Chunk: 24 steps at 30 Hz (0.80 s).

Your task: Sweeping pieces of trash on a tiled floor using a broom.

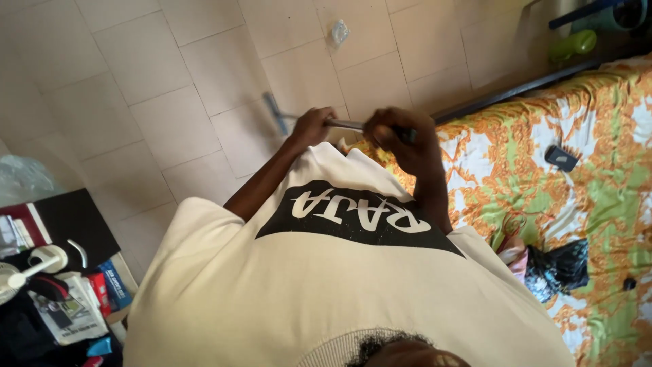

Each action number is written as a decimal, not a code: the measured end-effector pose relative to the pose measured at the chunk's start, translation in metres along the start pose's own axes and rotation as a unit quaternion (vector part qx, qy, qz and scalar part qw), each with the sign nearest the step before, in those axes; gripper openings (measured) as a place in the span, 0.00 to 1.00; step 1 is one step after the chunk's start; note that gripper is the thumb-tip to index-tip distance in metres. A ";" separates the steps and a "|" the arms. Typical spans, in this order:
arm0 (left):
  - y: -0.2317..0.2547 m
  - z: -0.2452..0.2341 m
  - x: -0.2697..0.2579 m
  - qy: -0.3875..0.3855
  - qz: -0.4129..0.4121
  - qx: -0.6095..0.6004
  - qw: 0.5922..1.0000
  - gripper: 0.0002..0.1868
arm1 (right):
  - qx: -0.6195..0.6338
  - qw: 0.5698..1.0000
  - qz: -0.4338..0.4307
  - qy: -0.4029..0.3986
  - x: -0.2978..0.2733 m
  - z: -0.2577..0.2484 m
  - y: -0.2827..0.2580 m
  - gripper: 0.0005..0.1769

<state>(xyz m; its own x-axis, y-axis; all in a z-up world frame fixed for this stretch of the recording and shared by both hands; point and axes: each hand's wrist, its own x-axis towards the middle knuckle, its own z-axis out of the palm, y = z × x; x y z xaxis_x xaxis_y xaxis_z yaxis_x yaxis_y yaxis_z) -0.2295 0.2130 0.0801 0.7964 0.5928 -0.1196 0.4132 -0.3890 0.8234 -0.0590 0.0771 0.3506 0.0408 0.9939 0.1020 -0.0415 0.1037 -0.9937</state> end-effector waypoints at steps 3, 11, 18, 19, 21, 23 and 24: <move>-0.078 0.031 -0.016 0.030 -0.014 -0.015 0.999 0.07 | -0.024 0.996 0.077 -0.022 0.010 -0.006 0.050 0.13; -0.132 0.099 0.038 0.067 -0.021 -0.287 0.955 0.04 | -0.192 0.970 0.073 -0.134 0.021 0.020 0.068 0.10; -0.072 0.075 0.098 0.036 -0.011 -0.371 0.928 0.13 | -0.258 0.953 -0.064 -0.146 0.040 0.013 0.047 0.08; -0.056 0.058 0.095 0.037 -0.011 -0.370 0.928 0.13 | -0.258 0.953 -0.065 -0.147 0.042 0.009 0.034 0.08; -0.022 0.028 0.084 0.089 0.106 -0.116 0.984 0.08 | -0.248 0.952 -0.132 -0.122 0.042 0.002 0.008 0.11; -0.019 0.015 0.065 0.088 0.101 -0.077 0.988 0.05 | -0.178 0.970 -0.123 -0.107 0.042 0.003 -0.005 0.13; -0.019 0.004 0.060 0.089 0.098 -0.036 0.991 0.03 | -0.108 0.983 -0.117 -0.092 0.045 0.004 -0.011 0.14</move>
<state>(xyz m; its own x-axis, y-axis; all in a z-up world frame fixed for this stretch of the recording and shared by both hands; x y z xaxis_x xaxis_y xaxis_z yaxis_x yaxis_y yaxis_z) -0.1876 0.2527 0.0549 0.7651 0.6282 0.1412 0.2199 -0.4610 0.8597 -0.0608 0.1209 0.3669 -0.1571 0.9360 0.3150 0.1620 0.3390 -0.9267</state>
